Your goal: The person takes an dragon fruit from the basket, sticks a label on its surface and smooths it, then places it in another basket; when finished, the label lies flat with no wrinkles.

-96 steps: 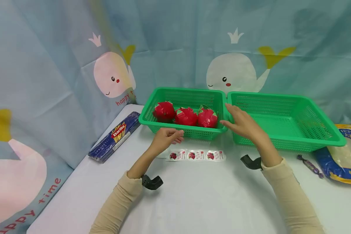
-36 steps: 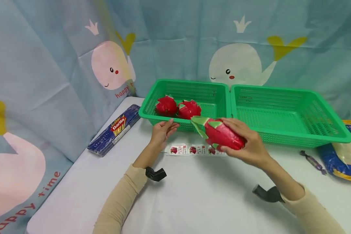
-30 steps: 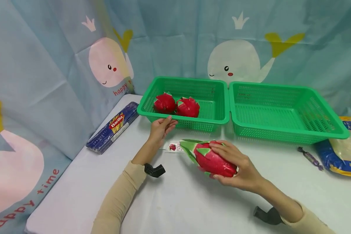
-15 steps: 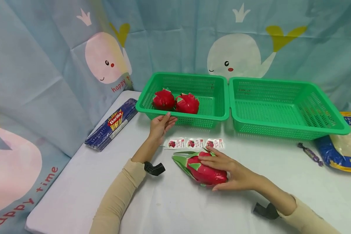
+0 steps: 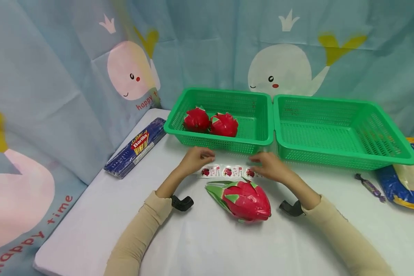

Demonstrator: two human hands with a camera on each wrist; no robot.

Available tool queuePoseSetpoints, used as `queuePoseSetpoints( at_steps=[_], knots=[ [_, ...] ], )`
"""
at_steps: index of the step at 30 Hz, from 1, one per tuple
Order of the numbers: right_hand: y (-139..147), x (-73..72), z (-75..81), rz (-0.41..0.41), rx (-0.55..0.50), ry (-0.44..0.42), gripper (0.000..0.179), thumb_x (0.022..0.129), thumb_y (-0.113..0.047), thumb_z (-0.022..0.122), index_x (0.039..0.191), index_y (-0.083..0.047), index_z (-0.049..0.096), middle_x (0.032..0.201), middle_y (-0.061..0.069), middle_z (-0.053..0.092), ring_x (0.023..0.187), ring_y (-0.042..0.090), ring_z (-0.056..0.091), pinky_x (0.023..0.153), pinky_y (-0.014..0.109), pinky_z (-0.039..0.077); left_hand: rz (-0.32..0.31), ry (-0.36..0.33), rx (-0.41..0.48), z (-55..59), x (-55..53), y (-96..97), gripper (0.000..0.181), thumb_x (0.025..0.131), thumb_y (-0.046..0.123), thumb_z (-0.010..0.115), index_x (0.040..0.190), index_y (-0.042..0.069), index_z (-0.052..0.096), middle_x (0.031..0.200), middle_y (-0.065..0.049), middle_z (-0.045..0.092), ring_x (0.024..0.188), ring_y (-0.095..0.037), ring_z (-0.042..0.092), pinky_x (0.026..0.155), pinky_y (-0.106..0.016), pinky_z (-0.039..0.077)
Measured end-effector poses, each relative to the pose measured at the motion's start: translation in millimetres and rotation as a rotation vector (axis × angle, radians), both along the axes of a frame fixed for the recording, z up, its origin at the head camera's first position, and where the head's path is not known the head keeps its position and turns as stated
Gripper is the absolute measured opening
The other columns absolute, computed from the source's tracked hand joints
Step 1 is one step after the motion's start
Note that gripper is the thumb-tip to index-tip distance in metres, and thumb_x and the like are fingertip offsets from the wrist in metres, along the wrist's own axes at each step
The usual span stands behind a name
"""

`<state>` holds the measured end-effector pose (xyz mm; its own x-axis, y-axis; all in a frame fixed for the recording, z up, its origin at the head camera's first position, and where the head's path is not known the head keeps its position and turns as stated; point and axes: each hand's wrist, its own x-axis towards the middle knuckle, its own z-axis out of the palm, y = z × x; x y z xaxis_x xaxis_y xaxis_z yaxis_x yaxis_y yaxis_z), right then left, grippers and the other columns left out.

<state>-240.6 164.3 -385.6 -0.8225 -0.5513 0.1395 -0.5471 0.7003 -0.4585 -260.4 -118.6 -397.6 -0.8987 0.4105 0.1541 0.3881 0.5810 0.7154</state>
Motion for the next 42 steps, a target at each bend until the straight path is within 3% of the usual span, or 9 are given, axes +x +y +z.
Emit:
queuePoseSetpoints(
  at_steps=[3, 7, 12, 16, 19, 23, 29, 36, 42],
  knots=[
    [0, 0.3, -14.1, -0.047, 0.064, -0.012, 0.033, 0.073, -0.011, 0.073, 0.102, 0.004, 0.067, 0.095, 0.017, 0.069, 0.086, 0.031, 0.064, 0.068, 0.04, 0.052, -0.045, 0.005, -0.117, -9.0, 4.4, 2.9, 0.029, 0.085, 0.018, 0.065, 0.108, 0.0, 0.066, 0.108, -0.01, 0.068, 0.105, -0.023, 0.062, 0.091, -0.038, 0.048],
    [4, 5.2, -20.9, -0.1, -0.006, 0.022, 0.021, 0.07, 0.002, 0.069, 0.091, 0.003, 0.07, 0.083, 0.014, 0.066, 0.077, 0.027, 0.062, 0.063, 0.037, 0.05, -0.072, -0.011, -0.14, -13.0, 3.0, 5.2, 0.032, 0.081, 0.016, 0.069, 0.108, 0.0, 0.066, 0.11, -0.011, 0.067, 0.109, -0.023, 0.059, 0.095, -0.038, 0.045],
    [15, 11.1, -19.0, -0.129, -0.102, 0.027, 0.016, 0.072, 0.01, 0.061, 0.081, 0.001, 0.07, 0.075, 0.01, 0.06, 0.068, 0.017, 0.056, 0.058, 0.027, 0.045, -0.107, -0.026, -0.176, -10.5, -0.1, 6.9, 0.031, 0.076, 0.013, 0.074, 0.105, 0.002, 0.068, 0.104, -0.009, 0.069, 0.1, -0.021, 0.062, 0.089, -0.035, 0.048],
    [28, 19.3, -9.9, -0.166, -0.091, 0.034, 0.02, 0.072, 0.012, 0.057, 0.084, 0.001, 0.069, 0.081, 0.013, 0.061, 0.073, 0.023, 0.06, 0.062, 0.032, 0.048, -0.144, -0.027, -0.204, -5.4, -3.3, 9.8, 0.015, 0.078, 0.013, 0.072, 0.09, 0.005, 0.07, 0.087, -0.005, 0.069, 0.084, -0.014, 0.061, 0.077, -0.028, 0.048],
    [28, 23.9, 0.5, -0.153, -0.033, 0.059, 0.022, 0.074, 0.006, 0.06, 0.093, 0.002, 0.069, 0.089, 0.015, 0.064, 0.078, 0.026, 0.063, 0.064, 0.037, 0.05, -0.211, -0.034, -0.165, 5.1, -6.6, 14.8, 0.006, 0.081, 0.009, 0.068, 0.083, 0.003, 0.068, 0.078, -0.006, 0.067, 0.074, -0.012, 0.058, 0.07, -0.024, 0.047],
    [13, 24.8, 13.9, -0.063, -0.022, 0.105, 0.031, 0.079, -0.013, 0.069, 0.106, 0.001, 0.066, 0.099, 0.015, 0.068, 0.085, 0.027, 0.065, 0.068, 0.041, 0.053, -0.312, -0.004, -0.132, 24.1, -9.4, 30.7, 0.006, 0.083, 0.008, 0.066, 0.083, 0.002, 0.068, 0.078, -0.007, 0.067, 0.069, -0.01, 0.056, 0.066, -0.02, 0.046],
    [-10, 24.4, 25.1, 0.088, -0.22, 0.129, 0.034, 0.081, -0.01, 0.069, 0.113, 0.0, 0.062, 0.104, 0.013, 0.068, 0.091, 0.023, 0.067, 0.073, 0.036, 0.056, -0.405, -0.007, -0.073, 47.1, -5.8, 54.3, 0.012, 0.086, 0.012, 0.063, 0.089, 0.002, 0.07, 0.082, -0.007, 0.07, 0.065, -0.006, 0.05, 0.061, -0.017, 0.041],
    [-8, 22.6, 23.1, 0.073, -0.435, 0.051, 0.024, 0.081, -0.002, 0.066, 0.105, -0.003, 0.063, 0.1, 0.009, 0.067, 0.09, 0.02, 0.066, 0.079, 0.03, 0.054, -0.435, -0.121, 0.046, 51.4, -8.0, 58.0, 0.016, 0.089, 0.008, 0.059, 0.093, -0.002, 0.07, 0.074, -0.004, 0.065, 0.057, -0.006, 0.036, 0.056, -0.019, 0.03],
    [-3, 19.3, 17.0, 0.119, -0.505, 0.039, 0.028, 0.083, -0.002, 0.064, 0.11, -0.005, 0.065, 0.103, 0.008, 0.067, 0.095, 0.009, 0.06, 0.083, 0.016, 0.049, -0.473, -0.254, 0.151, 48.1, -8.8, 57.4, 0.019, 0.092, 0.006, 0.053, 0.097, -0.007, 0.066, 0.058, 0.003, 0.041, 0.051, -0.008, 0.023, 0.054, -0.022, 0.023]
  ],
)
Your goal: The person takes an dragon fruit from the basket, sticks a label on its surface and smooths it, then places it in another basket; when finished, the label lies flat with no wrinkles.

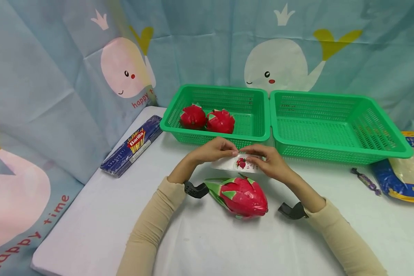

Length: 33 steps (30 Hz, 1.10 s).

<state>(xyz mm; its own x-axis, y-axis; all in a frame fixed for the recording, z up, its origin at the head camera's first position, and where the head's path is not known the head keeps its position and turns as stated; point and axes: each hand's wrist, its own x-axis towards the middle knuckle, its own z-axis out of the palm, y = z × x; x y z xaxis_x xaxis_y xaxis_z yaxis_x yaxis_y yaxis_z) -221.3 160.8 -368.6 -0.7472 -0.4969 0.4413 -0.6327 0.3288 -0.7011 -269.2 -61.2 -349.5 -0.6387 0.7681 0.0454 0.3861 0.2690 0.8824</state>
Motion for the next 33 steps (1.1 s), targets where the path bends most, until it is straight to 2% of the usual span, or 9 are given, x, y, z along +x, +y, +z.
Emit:
queuePoseSetpoints(
  at_steps=[6, 10, 15, 18, 22, 24, 28, 30, 33],
  knots=[
    [1, -2.3, -5.4, 0.011, -0.062, 0.106, 0.02, 0.078, 0.004, 0.067, 0.096, -0.003, 0.07, 0.091, 0.009, 0.069, 0.086, 0.003, 0.06, 0.073, 0.013, 0.048, 0.041, -0.011, -0.007, -5.1, -0.1, 0.9, 0.019, 0.092, 0.008, 0.054, 0.097, -0.005, 0.067, 0.064, 0.004, 0.049, 0.055, -0.007, 0.03, 0.056, -0.021, 0.026],
    [1, -1.5, -7.0, 0.011, -0.104, 0.115, 0.013, 0.077, 0.005, 0.067, 0.087, -0.004, 0.07, 0.097, 0.014, 0.066, 0.094, 0.007, 0.059, 0.075, 0.013, 0.047, 0.074, 0.036, -0.043, -9.9, -0.9, 0.3, 0.02, 0.092, 0.01, 0.054, 0.098, -0.004, 0.067, 0.066, 0.002, 0.055, 0.058, -0.008, 0.032, 0.056, -0.021, 0.027],
    [6, 3.2, 0.6, -0.06, -0.123, -0.014, 0.009, 0.082, 0.001, 0.064, 0.088, -0.004, 0.068, 0.093, 0.012, 0.064, 0.089, 0.005, 0.058, 0.078, 0.015, 0.047, 0.12, 0.251, -0.205, -22.8, -5.9, -5.6, 0.018, 0.09, 0.01, 0.057, 0.095, -0.002, 0.07, 0.075, -0.009, 0.067, 0.061, -0.01, 0.044, 0.059, -0.021, 0.036],
    [9, 5.4, 10.4, -0.113, -0.08, -0.139, 0.008, 0.085, -0.008, 0.064, 0.091, -0.005, 0.068, 0.088, 0.005, 0.067, 0.08, 0.002, 0.06, 0.074, 0.018, 0.048, 0.182, 0.376, -0.349, -31.8, -7.7, -11.7, 0.017, 0.088, 0.012, 0.06, 0.095, 0.002, 0.072, 0.091, -0.008, 0.071, 0.076, -0.012, 0.059, 0.069, -0.023, 0.045],
    [11, 9.6, 22.0, -0.113, -0.004, -0.321, 0.017, 0.087, -0.019, 0.064, 0.095, -0.005, 0.068, 0.092, 0.005, 0.067, 0.077, 0.008, 0.065, 0.067, 0.023, 0.051, 0.286, 0.501, -0.479, -23.9, 9.3, -15.4, 0.02, 0.089, 0.017, 0.06, 0.103, 0.007, 0.071, 0.1, -0.005, 0.071, 0.092, -0.018, 0.065, 0.075, -0.031, 0.05],
    [11, 11.9, 26.3, -0.1, 0.017, -0.371, 0.019, 0.087, -0.02, 0.064, 0.095, -0.004, 0.067, 0.094, 0.007, 0.066, 0.075, 0.012, 0.066, 0.064, 0.025, 0.052, 0.322, 0.473, -0.395, -8.9, 24.5, -12.2, 0.024, 0.09, 0.02, 0.059, 0.107, 0.007, 0.069, 0.103, -0.005, 0.07, 0.094, -0.018, 0.065, 0.077, -0.032, 0.051],
    [10, 17.3, 32.6, -0.074, 0.015, -0.386, 0.018, 0.087, -0.02, 0.063, 0.095, -0.004, 0.067, 0.094, 0.009, 0.065, 0.075, 0.016, 0.067, 0.064, 0.025, 0.052, 0.337, 0.262, -0.062, 19.9, 54.4, 3.2, 0.025, 0.087, 0.024, 0.064, 0.104, 0.006, 0.069, 0.094, -0.004, 0.07, 0.082, -0.016, 0.065, 0.071, -0.027, 0.052],
    [9, 20.4, 35.5, -0.052, -0.013, -0.386, 0.017, 0.087, -0.019, 0.064, 0.095, -0.004, 0.067, 0.092, 0.006, 0.065, 0.076, 0.017, 0.067, 0.065, 0.025, 0.052, 0.347, 0.168, 0.034, 25.2, 64.7, 10.8, 0.021, 0.084, 0.023, 0.067, 0.096, 0.006, 0.069, 0.084, -0.004, 0.069, 0.071, -0.014, 0.062, 0.063, -0.023, 0.051],
    [8, 26.4, 38.7, -0.067, -0.052, -0.389, 0.021, 0.087, -0.018, 0.064, 0.101, -0.003, 0.065, 0.093, 0.0, 0.065, 0.078, 0.015, 0.066, 0.068, 0.023, 0.052, 0.386, 0.12, 0.081, 24.0, 74.5, 16.6, 0.015, 0.082, 0.021, 0.069, 0.087, 0.006, 0.068, 0.075, -0.004, 0.065, 0.062, -0.016, 0.055, 0.055, -0.021, 0.045]
  ],
)
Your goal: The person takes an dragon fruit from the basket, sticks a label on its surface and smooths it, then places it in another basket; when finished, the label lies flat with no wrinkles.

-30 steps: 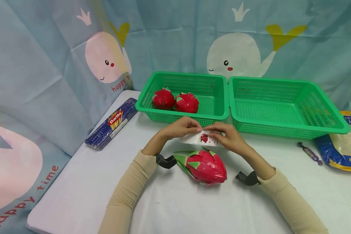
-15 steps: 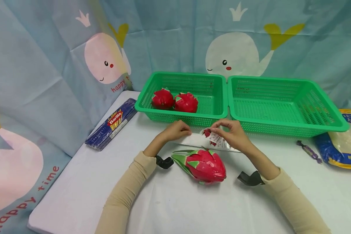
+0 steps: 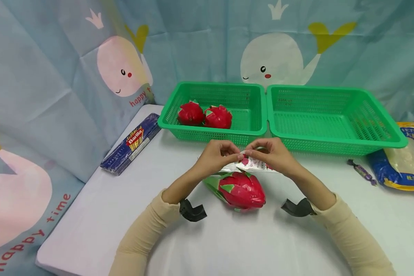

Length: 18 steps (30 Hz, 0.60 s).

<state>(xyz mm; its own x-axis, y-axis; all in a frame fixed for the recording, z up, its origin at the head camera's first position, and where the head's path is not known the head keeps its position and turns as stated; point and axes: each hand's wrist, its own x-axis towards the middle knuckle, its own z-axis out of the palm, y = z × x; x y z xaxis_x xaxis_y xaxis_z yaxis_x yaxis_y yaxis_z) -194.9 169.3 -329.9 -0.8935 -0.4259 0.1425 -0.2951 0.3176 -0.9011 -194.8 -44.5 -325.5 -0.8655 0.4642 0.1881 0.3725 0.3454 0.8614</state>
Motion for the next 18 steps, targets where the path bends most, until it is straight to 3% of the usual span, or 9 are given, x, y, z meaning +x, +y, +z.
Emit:
queuePoseSetpoints(
  at_steps=[5, 8, 13, 18],
  knots=[
    [8, 13.4, -0.6, -0.1, 0.022, -0.051, 0.023, 0.085, -0.022, 0.066, 0.098, -0.004, 0.064, 0.087, -0.007, 0.063, 0.07, 0.008, 0.06, 0.062, 0.024, 0.048, 0.042, -0.054, 0.108, -8.0, 16.2, 1.0, 0.012, 0.083, 0.016, 0.068, 0.084, 0.003, 0.068, 0.074, -0.009, 0.065, 0.059, -0.012, 0.05, 0.052, -0.019, 0.041],
    [13, 22.8, -4.6, -0.066, 0.054, -0.085, 0.019, 0.084, -0.021, 0.067, 0.091, -0.003, 0.064, 0.083, -0.005, 0.063, 0.072, 0.007, 0.059, 0.067, 0.026, 0.05, 0.053, -0.066, 0.133, -16.4, 31.0, 2.6, 0.011, 0.082, 0.013, 0.068, 0.08, 0.003, 0.068, 0.069, -0.01, 0.064, 0.055, -0.008, 0.048, 0.05, -0.018, 0.039],
    [17, 31.6, -17.0, 0.071, 0.081, -0.083, 0.009, 0.083, -0.011, 0.066, 0.083, -0.002, 0.064, 0.079, -0.001, 0.063, 0.074, 0.007, 0.058, 0.072, 0.025, 0.052, 0.087, -0.032, 0.044, -30.0, 56.6, 5.8, 0.012, 0.079, 0.016, 0.069, 0.071, 0.007, 0.066, 0.055, -0.002, 0.053, 0.047, -0.004, 0.038, 0.043, -0.018, 0.03],
    [14, 28.3, -32.2, 0.092, 0.062, -0.085, 0.008, 0.084, -0.011, 0.065, 0.082, -0.004, 0.063, 0.081, 0.004, 0.061, 0.075, 0.009, 0.056, 0.07, 0.026, 0.052, 0.173, 0.098, -0.105, -39.2, 64.7, 8.6, 0.018, 0.076, 0.021, 0.07, 0.061, 0.015, 0.062, 0.046, 0.006, 0.04, 0.044, 0.0, 0.032, 0.042, -0.016, 0.023]
  ],
)
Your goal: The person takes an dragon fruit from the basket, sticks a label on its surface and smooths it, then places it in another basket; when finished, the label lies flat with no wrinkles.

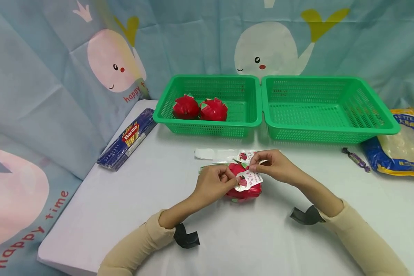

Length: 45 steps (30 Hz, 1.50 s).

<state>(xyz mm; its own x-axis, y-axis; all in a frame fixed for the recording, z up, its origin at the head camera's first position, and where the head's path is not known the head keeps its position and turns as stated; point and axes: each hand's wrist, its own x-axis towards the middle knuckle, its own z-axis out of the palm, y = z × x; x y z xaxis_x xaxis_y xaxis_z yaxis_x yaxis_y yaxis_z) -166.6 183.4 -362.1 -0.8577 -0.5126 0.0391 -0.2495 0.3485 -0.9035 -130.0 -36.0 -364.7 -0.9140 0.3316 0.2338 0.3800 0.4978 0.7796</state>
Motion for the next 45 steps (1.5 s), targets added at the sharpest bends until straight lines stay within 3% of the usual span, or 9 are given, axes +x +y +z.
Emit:
queuePoseSetpoints(
  at_steps=[5, 8, 11, 16, 21, 26, 32, 41, 45],
  knots=[
    [-1, -0.6, -14.4, -0.066, 0.035, 0.027, 0.012, 0.087, -0.017, 0.063, 0.087, -0.006, 0.058, 0.084, 0.001, 0.058, 0.082, 0.011, 0.055, 0.073, 0.024, 0.047, 0.04, 0.236, -0.119, -9.7, -1.3, -3.4, 0.021, 0.074, 0.022, 0.072, 0.06, 0.018, 0.056, 0.054, 0.01, 0.047, 0.056, -0.002, 0.04, 0.049, -0.016, 0.03],
    [3, 5.7, -18.1, -0.086, -0.008, 0.055, 0.009, 0.087, -0.013, 0.062, 0.087, -0.007, 0.055, 0.09, 0.002, 0.058, 0.092, 0.011, 0.057, 0.075, 0.024, 0.048, 0.002, 0.461, -0.117, -12.5, -0.1, -3.1, 0.004, 0.076, 0.016, 0.07, 0.076, 0.017, 0.065, 0.08, 0.004, 0.059, 0.085, -0.011, 0.052, 0.076, -0.024, 0.043],
    [4, 11.7, -19.3, -0.005, -0.062, 0.068, 0.013, 0.084, -0.011, 0.066, 0.087, -0.008, 0.054, 0.099, 0.006, 0.054, 0.101, 0.013, 0.053, 0.079, 0.028, 0.051, -0.067, 0.624, -0.157, -14.7, 2.0, -0.7, 0.016, 0.079, 0.02, 0.07, 0.095, 0.015, 0.071, 0.107, -0.003, 0.06, 0.113, -0.024, 0.05, 0.094, -0.033, 0.044],
    [4, 7.0, -24.9, 0.141, -0.065, -0.059, 0.015, 0.087, -0.016, 0.062, 0.09, -0.01, 0.048, 0.098, 0.004, 0.049, 0.099, 0.011, 0.05, 0.079, 0.029, 0.048, -0.082, 0.598, -0.17, -21.9, 4.0, -3.0, 0.036, 0.074, 0.029, 0.077, 0.106, 0.015, 0.07, 0.115, -0.003, 0.06, 0.112, -0.017, 0.056, 0.083, -0.026, 0.052],
    [15, -1.3, -30.9, 0.11, -0.1, -0.227, 0.011, 0.095, -0.011, 0.047, 0.092, 0.0, 0.046, 0.088, 0.004, 0.048, 0.083, 0.01, 0.05, 0.074, 0.028, 0.049, -0.074, 0.536, -0.148, -25.7, 1.3, -8.5, 0.042, 0.072, 0.03, 0.078, 0.11, 0.016, 0.069, 0.115, -0.002, 0.06, 0.109, -0.013, 0.058, 0.083, -0.027, 0.052],
    [13, 17.4, -24.0, -0.022, -0.153, 0.072, 0.017, 0.089, -0.007, 0.059, 0.102, 0.003, 0.054, 0.108, 0.014, 0.051, 0.103, 0.01, 0.052, 0.085, 0.026, 0.051, -0.127, 0.675, -0.241, -30.9, -1.7, -11.3, 0.048, 0.074, 0.035, 0.076, 0.115, 0.012, 0.065, 0.118, -0.007, 0.059, 0.112, -0.019, 0.057, 0.085, -0.028, 0.052],
    [3, 47.1, -25.5, -0.035, 0.081, 0.554, 0.063, 0.07, -0.016, 0.079, 0.127, -0.005, 0.055, 0.128, 0.015, 0.055, 0.12, 0.021, 0.052, 0.095, 0.01, 0.039, -0.166, 0.857, -0.4, -33.5, -3.3, -12.0, 0.064, 0.073, 0.045, 0.073, 0.12, 0.004, 0.059, 0.123, -0.015, 0.057, 0.115, -0.03, 0.056, 0.08, -0.032, 0.054],
    [4, 45.0, -35.9, -0.094, -0.002, 0.402, 0.067, 0.069, -0.011, 0.079, 0.129, -0.003, 0.052, 0.126, 0.017, 0.057, 0.115, 0.01, 0.055, 0.075, 0.023, 0.053, -0.181, 0.964, -0.563, -35.0, -5.7, -14.7, 0.03, 0.08, 0.029, 0.07, 0.107, 0.017, 0.06, 0.124, -0.019, 0.056, 0.111, -0.033, 0.058, 0.076, -0.036, 0.055],
    [7, 45.6, -38.0, -0.104, -0.029, 0.547, 0.061, 0.064, -0.005, 0.081, 0.12, -0.002, 0.059, 0.118, 0.018, 0.061, 0.111, -0.003, 0.054, 0.068, 0.016, 0.053, -0.203, 1.006, -0.62, -36.2, -7.1, -16.8, 0.04, 0.081, 0.018, 0.07, 0.118, 0.027, 0.058, 0.125, -0.019, 0.053, 0.113, -0.033, 0.057, 0.074, -0.034, 0.055]
  ],
)
